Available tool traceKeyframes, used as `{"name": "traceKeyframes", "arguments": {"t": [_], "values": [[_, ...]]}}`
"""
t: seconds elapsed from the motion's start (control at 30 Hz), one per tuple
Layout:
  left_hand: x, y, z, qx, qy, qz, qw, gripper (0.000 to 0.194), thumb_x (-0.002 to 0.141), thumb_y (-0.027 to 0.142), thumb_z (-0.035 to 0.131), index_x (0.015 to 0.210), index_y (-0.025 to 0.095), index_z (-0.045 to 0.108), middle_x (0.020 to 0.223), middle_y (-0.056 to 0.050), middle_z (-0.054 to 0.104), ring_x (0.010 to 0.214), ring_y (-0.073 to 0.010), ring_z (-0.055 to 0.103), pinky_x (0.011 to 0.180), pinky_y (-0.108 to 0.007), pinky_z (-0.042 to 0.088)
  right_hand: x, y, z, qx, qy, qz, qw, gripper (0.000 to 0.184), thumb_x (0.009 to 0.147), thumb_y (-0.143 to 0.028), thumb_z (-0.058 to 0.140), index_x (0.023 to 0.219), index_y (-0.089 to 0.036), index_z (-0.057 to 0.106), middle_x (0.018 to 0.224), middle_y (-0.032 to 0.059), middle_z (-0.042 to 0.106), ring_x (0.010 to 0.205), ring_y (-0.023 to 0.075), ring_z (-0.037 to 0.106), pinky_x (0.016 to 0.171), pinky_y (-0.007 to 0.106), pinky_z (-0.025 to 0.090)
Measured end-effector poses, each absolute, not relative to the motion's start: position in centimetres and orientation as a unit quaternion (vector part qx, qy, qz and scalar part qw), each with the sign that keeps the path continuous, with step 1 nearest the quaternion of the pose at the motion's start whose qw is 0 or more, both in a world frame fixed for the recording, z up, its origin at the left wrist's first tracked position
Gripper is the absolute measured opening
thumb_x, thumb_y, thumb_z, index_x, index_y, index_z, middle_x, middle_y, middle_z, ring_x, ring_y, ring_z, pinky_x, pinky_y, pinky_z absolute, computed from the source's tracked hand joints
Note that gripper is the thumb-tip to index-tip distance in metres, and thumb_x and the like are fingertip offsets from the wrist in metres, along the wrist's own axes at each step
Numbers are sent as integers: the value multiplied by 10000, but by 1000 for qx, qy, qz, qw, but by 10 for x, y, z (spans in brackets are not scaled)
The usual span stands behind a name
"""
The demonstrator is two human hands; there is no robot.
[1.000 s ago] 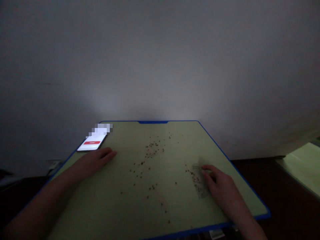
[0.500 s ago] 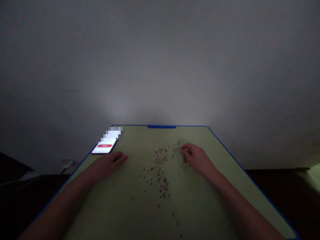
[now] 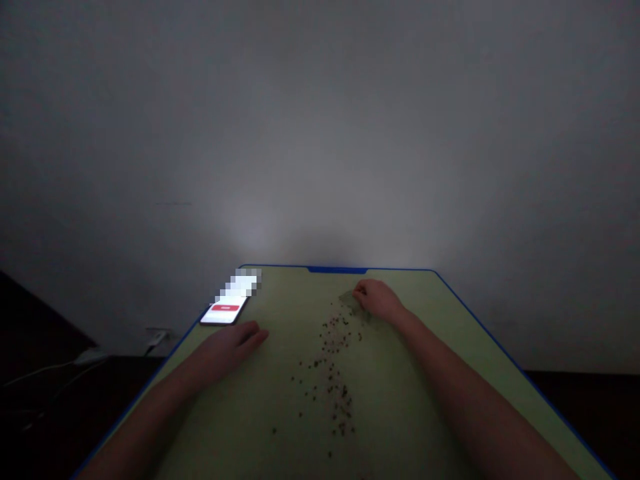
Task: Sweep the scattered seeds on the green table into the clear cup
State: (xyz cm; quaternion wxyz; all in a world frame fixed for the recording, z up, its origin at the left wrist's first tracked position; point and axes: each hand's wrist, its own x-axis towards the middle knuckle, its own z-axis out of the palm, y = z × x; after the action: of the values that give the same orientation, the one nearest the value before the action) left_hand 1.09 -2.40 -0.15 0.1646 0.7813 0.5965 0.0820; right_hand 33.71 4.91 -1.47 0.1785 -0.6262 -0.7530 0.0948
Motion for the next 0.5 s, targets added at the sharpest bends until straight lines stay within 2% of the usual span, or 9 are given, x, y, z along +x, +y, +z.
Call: {"name": "traceKeyframes", "arguments": {"t": [0.13, 0.33, 0.5], "values": [[12, -24, -1, 778, 601, 78, 166, 433, 870, 538, 298, 773, 208, 561, 762, -44, 633, 713, -199, 584, 596, -279, 330, 296, 39, -14, -565, -799, 119, 167, 172, 841, -241, 548, 813, -167, 701, 820, 71, 715, 750, 175, 625, 644, 248, 400], [11, -24, -3, 787, 586, 92, 171, 432, 871, 542, 305, 766, 212, 563, 761, -36, 627, 709, -190, 572, 599, -279, 325, 276, 2, 0, -501, -839, 152, 150, 124, 838, -228, 576, 800, -186, 686, 740, 23, 703, 662, 130, 610, 584, 212, 384], [12, -24, -1, 786, 589, 86, 165, 437, 869, 545, 301, 744, 209, 550, 728, -29, 606, 683, -180, 553, 583, -273, 309, 305, -38, 30, -518, -838, 74, 156, 160, 891, -274, 507, 891, -193, 646, 706, 25, 680, 591, 147, 586, 564, 253, 375]]}}
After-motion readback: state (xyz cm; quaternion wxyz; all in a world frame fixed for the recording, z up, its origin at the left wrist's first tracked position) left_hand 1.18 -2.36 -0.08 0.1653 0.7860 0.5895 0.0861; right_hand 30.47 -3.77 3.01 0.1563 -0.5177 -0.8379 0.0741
